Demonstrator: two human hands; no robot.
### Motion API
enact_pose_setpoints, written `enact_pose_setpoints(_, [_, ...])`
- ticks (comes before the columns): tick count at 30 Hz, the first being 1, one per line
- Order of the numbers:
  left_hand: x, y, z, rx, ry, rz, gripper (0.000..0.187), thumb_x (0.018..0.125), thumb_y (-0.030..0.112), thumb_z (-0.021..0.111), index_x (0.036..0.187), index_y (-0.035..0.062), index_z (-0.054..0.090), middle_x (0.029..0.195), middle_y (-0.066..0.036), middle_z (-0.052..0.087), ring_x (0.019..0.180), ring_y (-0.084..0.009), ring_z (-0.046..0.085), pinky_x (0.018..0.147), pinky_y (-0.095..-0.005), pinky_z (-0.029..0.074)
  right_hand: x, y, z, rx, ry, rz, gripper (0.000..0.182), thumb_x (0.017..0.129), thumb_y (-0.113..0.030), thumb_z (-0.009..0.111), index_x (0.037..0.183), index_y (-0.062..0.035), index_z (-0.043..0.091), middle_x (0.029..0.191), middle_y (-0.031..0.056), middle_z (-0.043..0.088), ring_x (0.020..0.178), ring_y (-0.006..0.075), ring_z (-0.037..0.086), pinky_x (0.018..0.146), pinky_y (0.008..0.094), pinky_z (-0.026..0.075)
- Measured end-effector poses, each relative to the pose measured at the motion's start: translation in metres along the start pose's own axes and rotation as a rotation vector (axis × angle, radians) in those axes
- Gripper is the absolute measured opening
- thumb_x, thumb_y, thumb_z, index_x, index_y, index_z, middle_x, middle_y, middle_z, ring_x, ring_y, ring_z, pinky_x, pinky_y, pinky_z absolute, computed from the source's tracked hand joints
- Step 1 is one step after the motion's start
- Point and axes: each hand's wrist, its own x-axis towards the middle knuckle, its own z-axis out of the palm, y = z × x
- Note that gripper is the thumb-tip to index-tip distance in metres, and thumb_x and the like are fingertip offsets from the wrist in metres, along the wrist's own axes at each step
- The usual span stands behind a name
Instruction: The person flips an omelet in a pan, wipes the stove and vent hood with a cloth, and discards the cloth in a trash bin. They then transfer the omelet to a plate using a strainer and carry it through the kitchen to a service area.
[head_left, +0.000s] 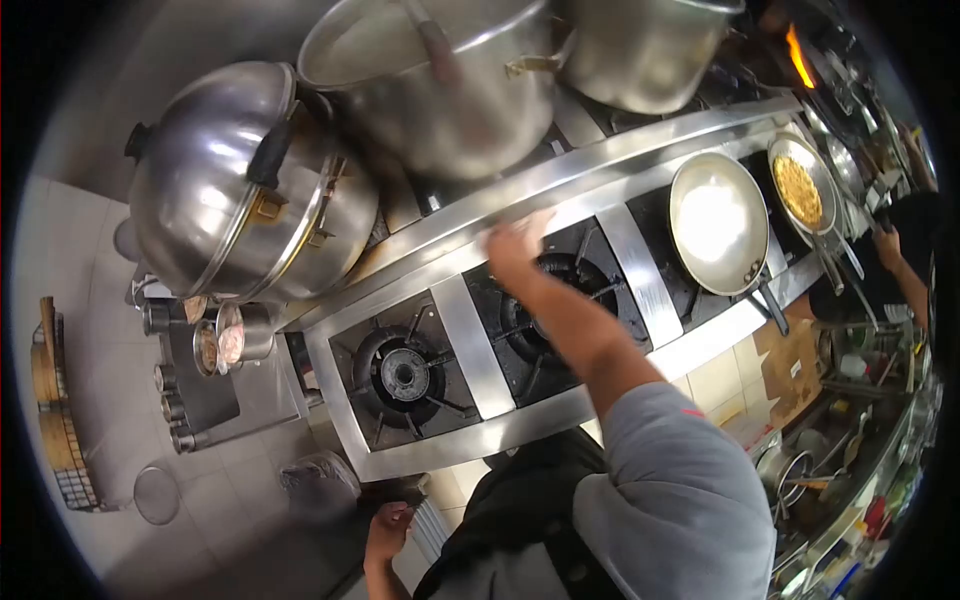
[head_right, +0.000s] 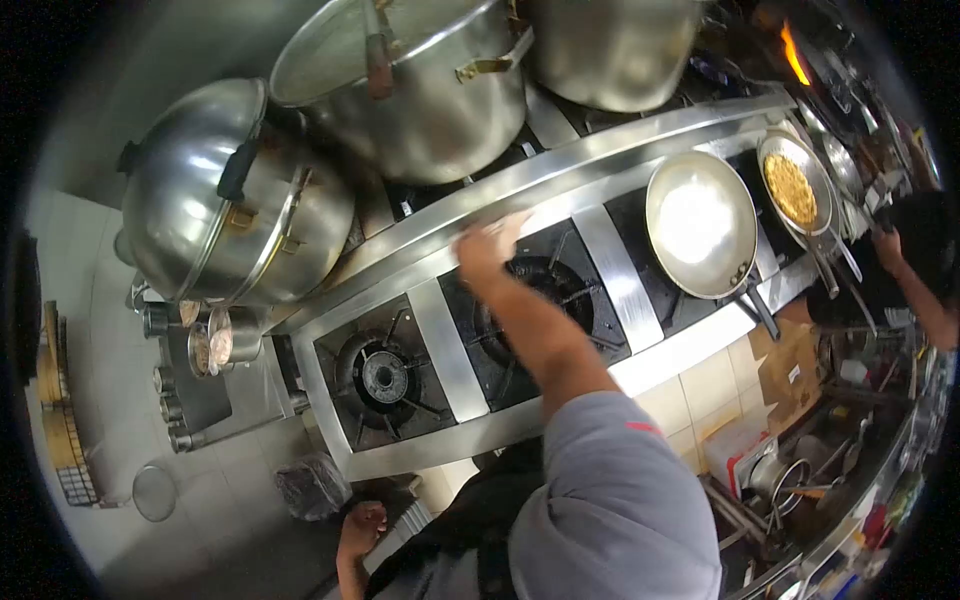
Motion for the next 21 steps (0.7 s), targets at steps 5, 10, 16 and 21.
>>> enact_pose_setpoints(5, [-0.013, 0.052, 0.015, 0.014, 0.063, 0.196, 0.034, 0.085, 0.021, 0.062, 0.105, -0.006, 0.057, 0.077, -0.01, 0.066, 0.069, -0.0139, 0.062, 0.061, -0.0273, 0.048, -0.02, -0.121, -0.065, 0.709, 0.385, -0.314, 0.015, 0.078, -0.011, 0.05, 0.078, -0.0044, 0.064, 0.101, 0.0135, 0.059, 0.096, 0.0274, 0.055, 0.084, 0.038, 0.044])
enact_pose_setpoints(10, [0.001, 0.053, 0.019, 0.108, 0.095, 0.135, 0.032, 0.084, 0.02, 0.061, 0.103, -0.0051, 0.058, 0.077, -0.012, 0.066, 0.072, -0.0157, 0.063, 0.064, -0.0281, 0.049, -0.03, -0.079, -0.167, 0.67, 0.671, -0.347, 0.016, 0.078, -0.01, 0.049, 0.083, -0.0046, 0.063, 0.1, 0.0104, 0.056, 0.101, 0.0263, 0.053, 0.088, 0.0383, 0.041])
enact_pose_setpoints(16, [0.01, 0.075, 0.021, 0.139, 0.015, 0.232, 0.034, 0.087, 0.019, 0.061, 0.108, -0.0074, 0.055, 0.079, -0.011, 0.064, 0.066, -0.0154, 0.06, 0.061, -0.0289, 0.048, -0.012, 0.023, -0.115, 1.034, 0.357, -0.094, 0.02, 0.081, -0.01, 0.046, 0.091, -0.0049, 0.062, 0.102, 0.0156, 0.059, 0.098, 0.0319, 0.054, 0.089, 0.042, 0.041])
enact_pose_setpoints(21, [0.008, 0.081, 0.02, 0.105, -0.042, 0.144, 0.033, 0.089, 0.018, 0.055, 0.11, -0.0077, 0.053, 0.087, -0.011, 0.064, 0.07, -0.0144, 0.059, 0.065, -0.0271, 0.049, -0.018, 0.24, -0.09, 0.411, 0.67, 0.325, 0.019, 0.081, -0.002, 0.043, 0.096, 0.0019, 0.055, 0.091, 0.0197, 0.057, 0.085, 0.0365, 0.053, 0.078, 0.0479, 0.041])
